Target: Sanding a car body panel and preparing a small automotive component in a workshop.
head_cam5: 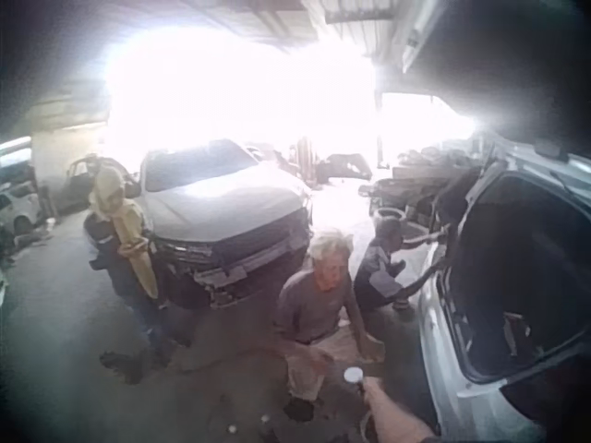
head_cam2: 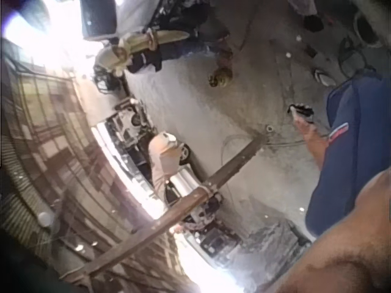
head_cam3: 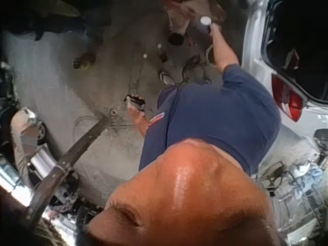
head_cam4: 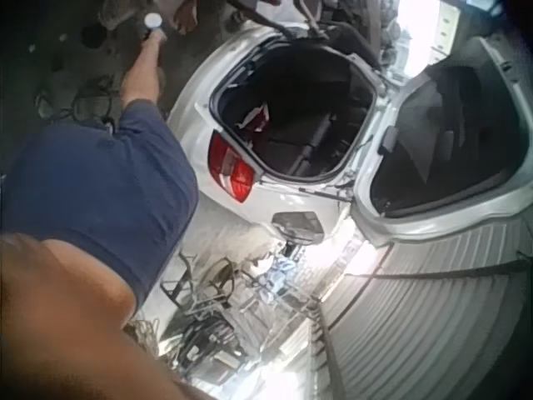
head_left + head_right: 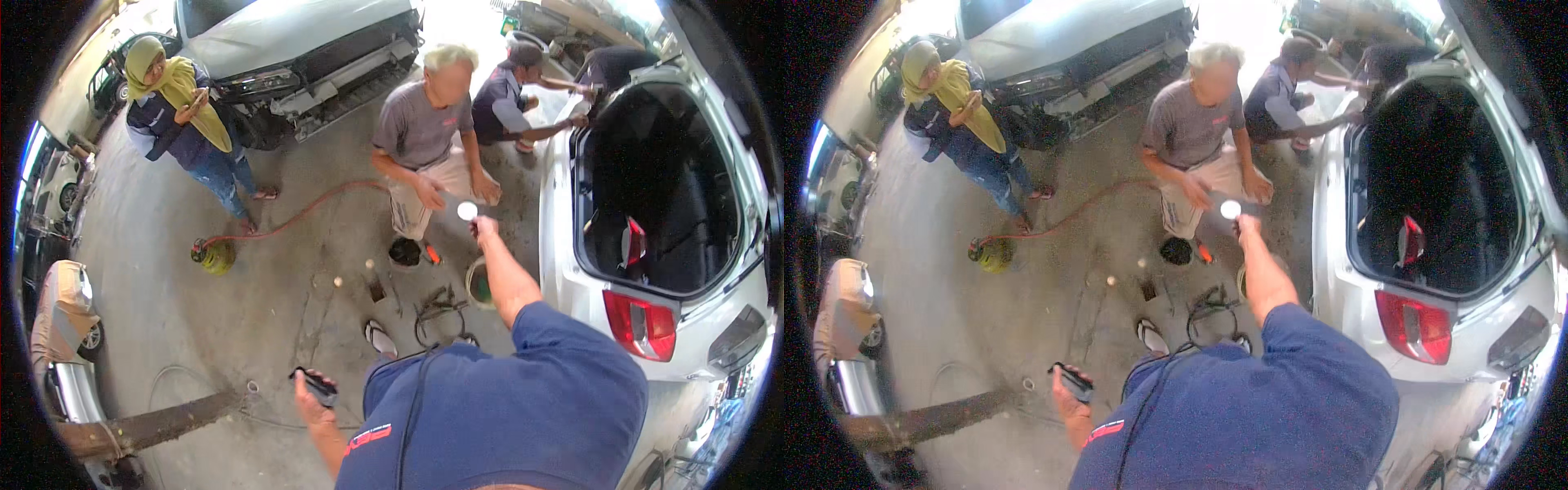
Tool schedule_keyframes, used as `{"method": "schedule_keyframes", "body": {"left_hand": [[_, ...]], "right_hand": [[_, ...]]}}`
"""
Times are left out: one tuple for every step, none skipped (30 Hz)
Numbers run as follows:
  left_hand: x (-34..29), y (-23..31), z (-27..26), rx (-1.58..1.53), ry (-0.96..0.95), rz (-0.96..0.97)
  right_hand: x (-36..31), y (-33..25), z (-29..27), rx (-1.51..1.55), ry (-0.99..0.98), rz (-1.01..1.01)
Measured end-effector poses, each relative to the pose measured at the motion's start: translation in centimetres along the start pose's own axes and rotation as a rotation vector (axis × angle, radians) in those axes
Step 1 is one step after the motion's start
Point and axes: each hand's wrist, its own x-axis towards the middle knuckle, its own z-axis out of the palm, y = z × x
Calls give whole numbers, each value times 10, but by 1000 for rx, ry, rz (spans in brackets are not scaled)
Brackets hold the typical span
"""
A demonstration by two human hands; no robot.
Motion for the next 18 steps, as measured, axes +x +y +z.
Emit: {"method": "schedule_keyframes", "body": {"left_hand": [[12,23,-3,6,-52,59],[23,43,5,47,-76,98],[40,68,13,64,-169,165],[50,93,25,69,-146,91],[59,109,32,96,-115,99],[68,123,36,115,-129,104],[70,131,43,118,-119,89],[75,137,41,144,-178,105],[78,142,40,159,-160,119],[80,142,39,163,-149,109],[84,143,38,146,-167,103],[90,145,38,165,-137,101],[94,145,38,158,-154,92],[94,146,41,143,-149,61],[93,146,44,150,-153,90],[96,146,49,100,-215,37],[99,143,53,51,-219,-38],[104,139,55,-42,-390,-78]], "right_hand": [[-11,4,7,-47,102,52],[-17,6,20,-4,132,52],[-18,0,35,14,127,52],[-20,1,48,18,145,54],[-24,9,56,6,186,64],[-26,14,64,23,165,45],[-27,15,67,19,146,56],[-27,17,73,17,165,62],[-27,18,80,5,208,64],[-27,17,84,20,187,69],[-26,16,90,3,206,64],[-25,15,98,-16,224,59],[-26,16,106,-48,274,54],[-28,15,112,-35,233,34],[-31,16,115,-45,248,10],[-35,16,120,-41,255,25],[-41,21,122,30,223,15],[-50,37,137,29,160,40]]}}
